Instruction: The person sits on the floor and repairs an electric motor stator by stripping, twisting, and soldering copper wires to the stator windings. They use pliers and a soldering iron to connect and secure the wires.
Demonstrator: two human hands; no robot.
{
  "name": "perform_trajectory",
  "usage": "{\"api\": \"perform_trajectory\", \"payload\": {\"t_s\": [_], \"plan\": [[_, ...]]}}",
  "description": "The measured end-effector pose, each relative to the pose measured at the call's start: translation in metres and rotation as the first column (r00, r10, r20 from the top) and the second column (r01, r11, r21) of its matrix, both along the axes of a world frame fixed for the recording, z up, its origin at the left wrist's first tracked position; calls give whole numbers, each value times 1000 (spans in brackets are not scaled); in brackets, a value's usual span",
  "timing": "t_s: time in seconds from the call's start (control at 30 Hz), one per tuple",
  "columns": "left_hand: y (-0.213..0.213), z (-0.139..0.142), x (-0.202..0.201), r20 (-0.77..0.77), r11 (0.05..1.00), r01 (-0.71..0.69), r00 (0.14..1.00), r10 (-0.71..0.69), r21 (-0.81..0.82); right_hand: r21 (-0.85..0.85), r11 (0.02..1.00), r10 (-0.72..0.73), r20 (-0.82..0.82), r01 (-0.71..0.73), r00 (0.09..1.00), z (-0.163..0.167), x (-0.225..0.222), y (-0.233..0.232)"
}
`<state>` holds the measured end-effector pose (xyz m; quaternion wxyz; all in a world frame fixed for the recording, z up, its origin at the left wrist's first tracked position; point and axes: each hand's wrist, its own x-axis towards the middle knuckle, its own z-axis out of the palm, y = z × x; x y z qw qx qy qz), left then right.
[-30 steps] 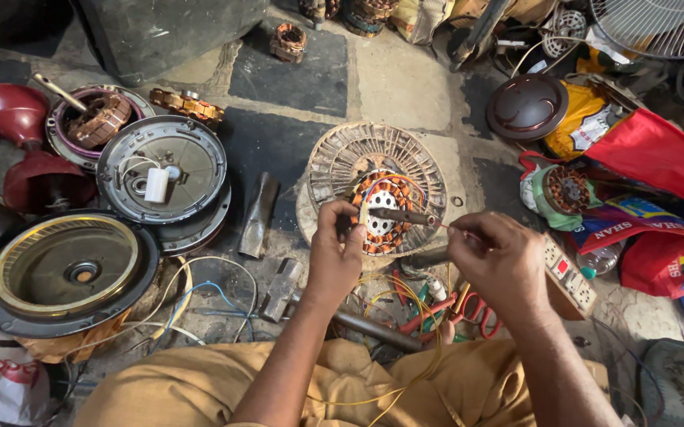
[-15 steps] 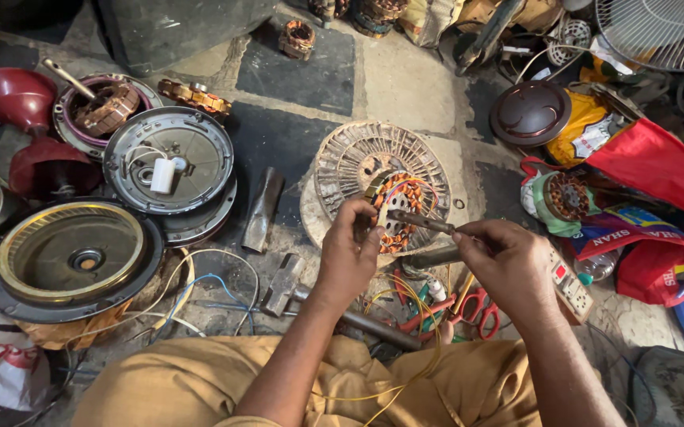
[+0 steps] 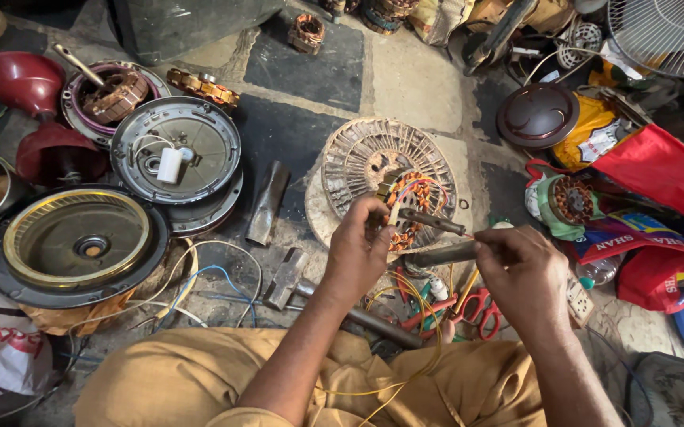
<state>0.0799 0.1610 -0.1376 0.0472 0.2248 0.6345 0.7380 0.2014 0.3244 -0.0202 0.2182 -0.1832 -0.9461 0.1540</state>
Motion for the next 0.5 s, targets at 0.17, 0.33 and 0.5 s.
{"api": "perform_trajectory", "payload": {"t_s": [0.17, 0.33, 0.5], "plan": [[-2, 9, 2, -100, 999, -21, 995, 24, 26, -88, 990, -97, 118, 107, 988, 2, -4, -1], [-5, 12, 1, -91, 997, 22, 995, -28, -72, -76, 988, -115, 212, 133, 970, 5, -4, 3], [-4, 13, 1, -130, 996, 21, 991, -32, -86, -205, 967, -101, 233, 150, 967, 4, -6, 16]]}}
